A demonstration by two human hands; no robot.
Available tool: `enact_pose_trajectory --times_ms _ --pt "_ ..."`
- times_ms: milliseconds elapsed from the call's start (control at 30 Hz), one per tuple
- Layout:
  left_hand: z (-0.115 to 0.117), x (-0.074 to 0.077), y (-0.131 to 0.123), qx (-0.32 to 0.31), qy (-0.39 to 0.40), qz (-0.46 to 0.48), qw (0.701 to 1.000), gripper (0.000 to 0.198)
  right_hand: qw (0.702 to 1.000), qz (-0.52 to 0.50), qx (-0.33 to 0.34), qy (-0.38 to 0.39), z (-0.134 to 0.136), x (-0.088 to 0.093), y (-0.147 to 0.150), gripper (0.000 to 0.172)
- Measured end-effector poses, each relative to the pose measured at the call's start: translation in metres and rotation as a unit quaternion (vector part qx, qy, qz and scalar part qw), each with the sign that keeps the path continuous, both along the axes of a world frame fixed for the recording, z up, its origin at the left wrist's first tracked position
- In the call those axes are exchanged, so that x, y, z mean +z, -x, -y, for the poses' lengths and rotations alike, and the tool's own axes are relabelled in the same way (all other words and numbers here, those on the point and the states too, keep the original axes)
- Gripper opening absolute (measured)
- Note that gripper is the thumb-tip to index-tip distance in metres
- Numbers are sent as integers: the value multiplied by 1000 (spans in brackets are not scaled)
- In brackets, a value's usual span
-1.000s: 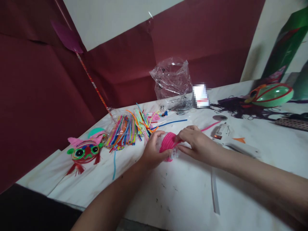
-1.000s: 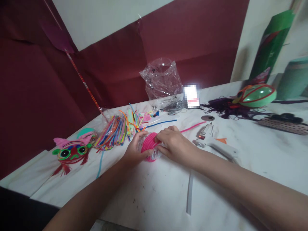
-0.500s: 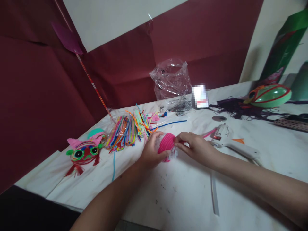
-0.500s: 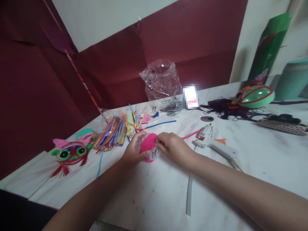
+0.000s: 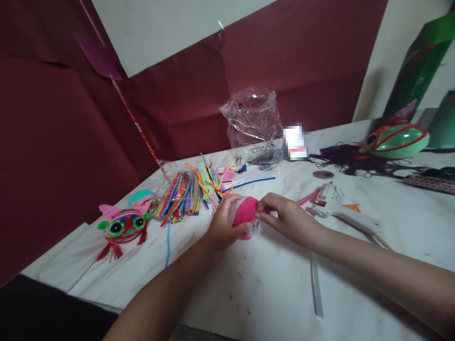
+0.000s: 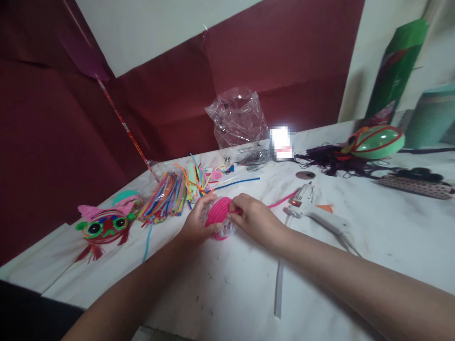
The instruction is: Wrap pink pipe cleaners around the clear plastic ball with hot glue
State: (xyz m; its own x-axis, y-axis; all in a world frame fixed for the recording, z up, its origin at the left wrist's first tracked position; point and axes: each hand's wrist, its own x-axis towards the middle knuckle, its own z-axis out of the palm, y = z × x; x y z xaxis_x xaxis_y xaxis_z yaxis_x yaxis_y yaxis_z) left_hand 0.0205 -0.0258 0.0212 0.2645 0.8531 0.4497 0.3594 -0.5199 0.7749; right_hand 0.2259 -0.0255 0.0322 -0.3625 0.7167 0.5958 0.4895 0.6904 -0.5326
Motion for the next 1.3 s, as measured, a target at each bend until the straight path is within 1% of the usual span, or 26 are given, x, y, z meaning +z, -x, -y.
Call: enact_pose_trajectory --times_ms 100,167,300,400,467,567,733,833,900,967,1133,1300 --pt "0 1 -1 9 13 17 1000 72 1000 -11 3 -27 -1 3 -2 5" --pt "0 2 -1 11 40 42 998 73 998 -25 -2 -52 -2 8 -5 5" --pt "-1 2 0 24 113 108 987 72 993 -58 -37 -99 -2 20 -14 10" --pt "-6 -3 3 27 136 174 975 65 988 -73 -63 -122 -1 23 -16 10" --pt "-9 -5 5 12 144 215 966 62 990 -72 -62 -106 -1 23 -16 11" --pt "-11 -6 6 -4 150 240 959 62 995 -60 -43 -67 1 21 -12 11" --pt "-4 0 1 -31 162 266 950 60 999 -32 -30 -28 4 16 -6 10" --pt "0 4 -2 -38 170 283 943 60 999 -16 -42 7 5 12 -2 18" --pt "1 5 -2 -40 170 283 943 59 998 -7 -49 31 5 9 0 27" --pt "0 4 -2 -38 164 271 948 59 997 0 -50 50 5 7 1 32" --pt "-4 -1 1 -25 145 236 960 64 996 12 -37 79 4 4 3 34" --pt "-8 -6 4 -32 143 254 956 66 996 17 -39 84 4 6 1 35"
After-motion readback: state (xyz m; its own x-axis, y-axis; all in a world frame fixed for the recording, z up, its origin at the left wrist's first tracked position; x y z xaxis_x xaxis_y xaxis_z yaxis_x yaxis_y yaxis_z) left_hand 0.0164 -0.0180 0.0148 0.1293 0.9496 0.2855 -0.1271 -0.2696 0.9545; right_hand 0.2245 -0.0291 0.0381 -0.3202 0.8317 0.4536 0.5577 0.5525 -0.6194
